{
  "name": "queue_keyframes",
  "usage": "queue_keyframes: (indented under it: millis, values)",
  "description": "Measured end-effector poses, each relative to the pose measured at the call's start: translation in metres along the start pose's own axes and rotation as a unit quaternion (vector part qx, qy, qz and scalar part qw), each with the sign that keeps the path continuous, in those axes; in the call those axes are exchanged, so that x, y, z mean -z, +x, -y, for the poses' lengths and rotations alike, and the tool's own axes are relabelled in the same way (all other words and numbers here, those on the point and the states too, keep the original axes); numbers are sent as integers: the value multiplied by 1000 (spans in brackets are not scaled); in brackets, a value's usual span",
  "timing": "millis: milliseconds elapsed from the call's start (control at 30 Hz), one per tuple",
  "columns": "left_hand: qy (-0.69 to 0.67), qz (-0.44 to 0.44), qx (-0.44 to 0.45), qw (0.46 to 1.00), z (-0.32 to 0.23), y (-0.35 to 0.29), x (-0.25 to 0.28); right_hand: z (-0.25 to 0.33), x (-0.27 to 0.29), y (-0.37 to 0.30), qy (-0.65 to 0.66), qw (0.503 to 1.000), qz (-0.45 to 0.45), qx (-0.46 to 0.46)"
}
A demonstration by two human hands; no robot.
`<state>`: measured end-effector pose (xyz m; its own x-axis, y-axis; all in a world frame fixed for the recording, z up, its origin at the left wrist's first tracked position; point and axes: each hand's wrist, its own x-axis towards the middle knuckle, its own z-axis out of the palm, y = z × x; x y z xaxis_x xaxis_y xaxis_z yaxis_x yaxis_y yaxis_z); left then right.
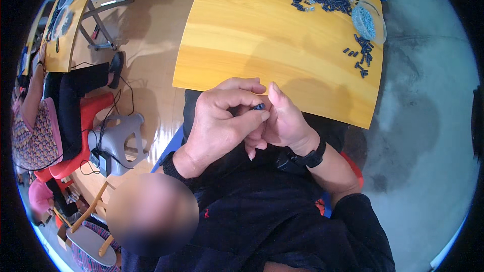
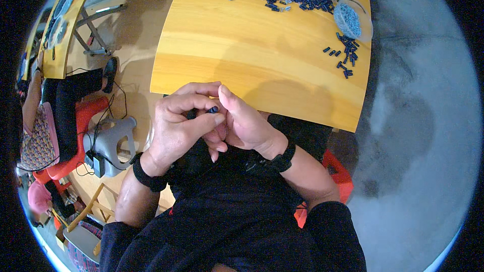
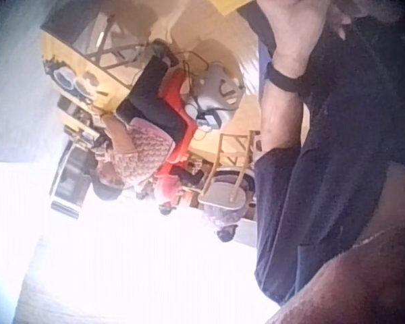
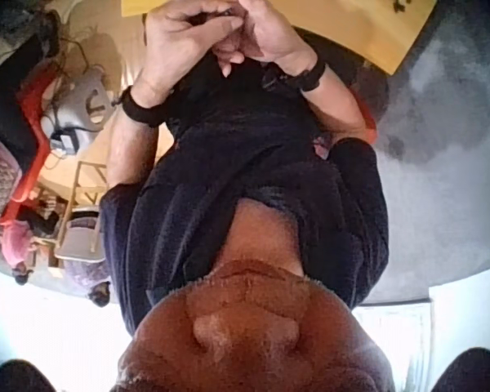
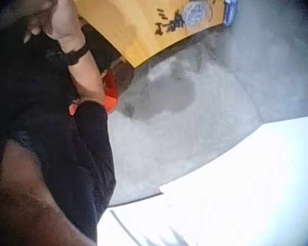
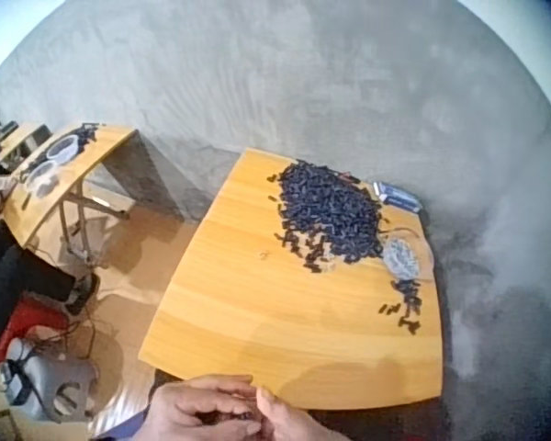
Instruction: Joining small blue plastic connectors together.
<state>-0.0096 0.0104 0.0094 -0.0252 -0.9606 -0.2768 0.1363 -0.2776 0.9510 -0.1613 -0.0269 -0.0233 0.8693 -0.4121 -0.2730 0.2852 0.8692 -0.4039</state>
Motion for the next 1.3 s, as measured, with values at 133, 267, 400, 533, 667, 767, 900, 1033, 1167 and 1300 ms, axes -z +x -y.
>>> queue_keyframes:
  millis: [133, 267, 400, 533, 667, 767, 900, 1033, 1167, 1300]
  values:
    - [39, -25, -23, 999, 1, 1, -3, -3, 4, 1, 8, 1000, 12, -1]
    - [65, -48, -63, 995, 5, 0, -4, -1, 1, 0, -44, 997, -59, 7]
    - [112, -95, -147, 978, 18, 6, 3, 7, -4, -5, -180, 967, -173, 59]
    - [140, -81, -78, 984, 8, 5, 5, 15, -8, -11, -390, 879, -217, 167]
    - [139, -63, -69, 986, 5, 3, 4, 19, -11, -13, -407, 864, -213, 204]
    - [133, -53, -39, 989, 7, 2, 3, 19, -11, -14, -456, 839, -215, 204]
    - [126, -96, -35, 987, 9, 4, 1, 20, -11, -10, -519, 796, -215, 227]
    - [86, -71, -5, 994, 9, 4, 1, 21, -15, -12, -476, 831, -235, 168]
    - [33, -46, 7, 998, 10, 5, 3, 21, -12, -10, -474, 825, -236, 198]
    - [22, -35, 27, 999, 7, 4, 3, 23, -13, -11, -419, 857, -232, 188]
